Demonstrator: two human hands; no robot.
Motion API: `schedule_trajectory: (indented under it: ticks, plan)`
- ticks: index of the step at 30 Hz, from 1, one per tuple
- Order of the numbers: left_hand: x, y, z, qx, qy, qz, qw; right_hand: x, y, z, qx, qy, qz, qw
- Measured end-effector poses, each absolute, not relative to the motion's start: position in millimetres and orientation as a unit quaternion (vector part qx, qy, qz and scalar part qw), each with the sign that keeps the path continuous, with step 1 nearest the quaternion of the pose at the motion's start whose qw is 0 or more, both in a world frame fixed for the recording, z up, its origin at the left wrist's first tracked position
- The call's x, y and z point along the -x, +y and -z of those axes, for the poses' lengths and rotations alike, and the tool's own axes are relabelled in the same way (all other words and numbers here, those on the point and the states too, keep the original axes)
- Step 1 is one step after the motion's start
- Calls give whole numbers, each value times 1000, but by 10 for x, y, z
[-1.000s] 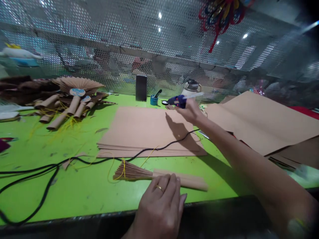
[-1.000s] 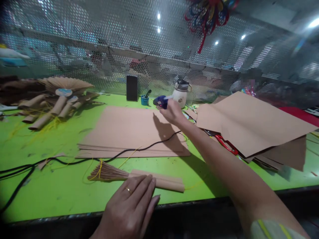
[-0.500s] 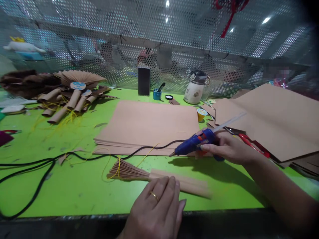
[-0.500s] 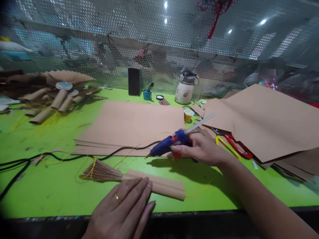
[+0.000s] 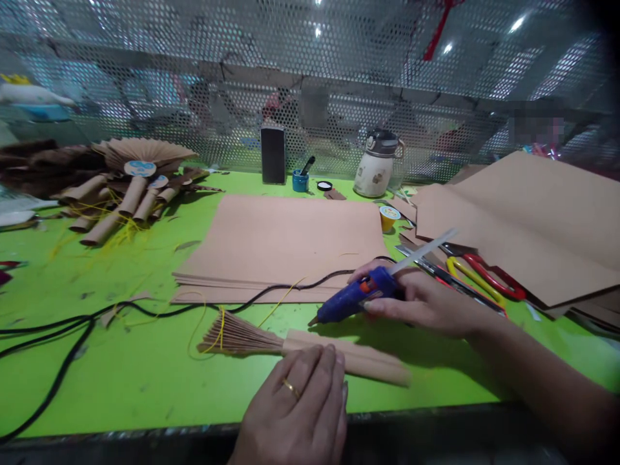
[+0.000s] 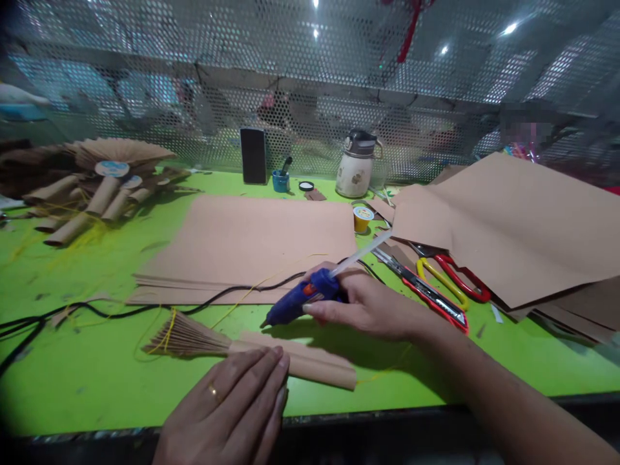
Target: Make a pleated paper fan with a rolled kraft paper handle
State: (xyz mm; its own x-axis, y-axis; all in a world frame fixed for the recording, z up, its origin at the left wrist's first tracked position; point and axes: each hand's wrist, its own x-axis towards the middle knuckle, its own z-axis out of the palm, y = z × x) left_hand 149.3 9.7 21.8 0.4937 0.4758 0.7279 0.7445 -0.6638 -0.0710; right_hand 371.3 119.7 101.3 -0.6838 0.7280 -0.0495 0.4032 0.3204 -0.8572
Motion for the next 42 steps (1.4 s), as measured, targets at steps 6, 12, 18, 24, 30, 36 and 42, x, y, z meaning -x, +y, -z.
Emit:
schedule_trajectory:
  ticks: [6,12,18,24,30,36,42]
  plan:
    - [-1461,119,-114,857,-356,305,216,-3551,1157,-986,330,-795,-473,187]
    - [-1430,136,-52,867,-344,295,206,-3475,1120,-986,336,-783,-496,166]
    - [-1434,160,-80,863,-339,311,208,-3471,1164,-1020,336,-804,-469,144]
    - [-1470,137,-18,848,-362,327,207,-3557,1139,-1042,358,-805,-457,123]
    - [-1438,130,-33,866,-347,306,190,-3599,1114,-1039,376,-799,-457,111]
    - [-1424,157,-82,868,-344,308,185,-3479,1125,-1024,350,-814,-447,125]
    - [-1432,149,-54,862,-347,316,192,-3464,1090,-1040,359,-822,-424,126]
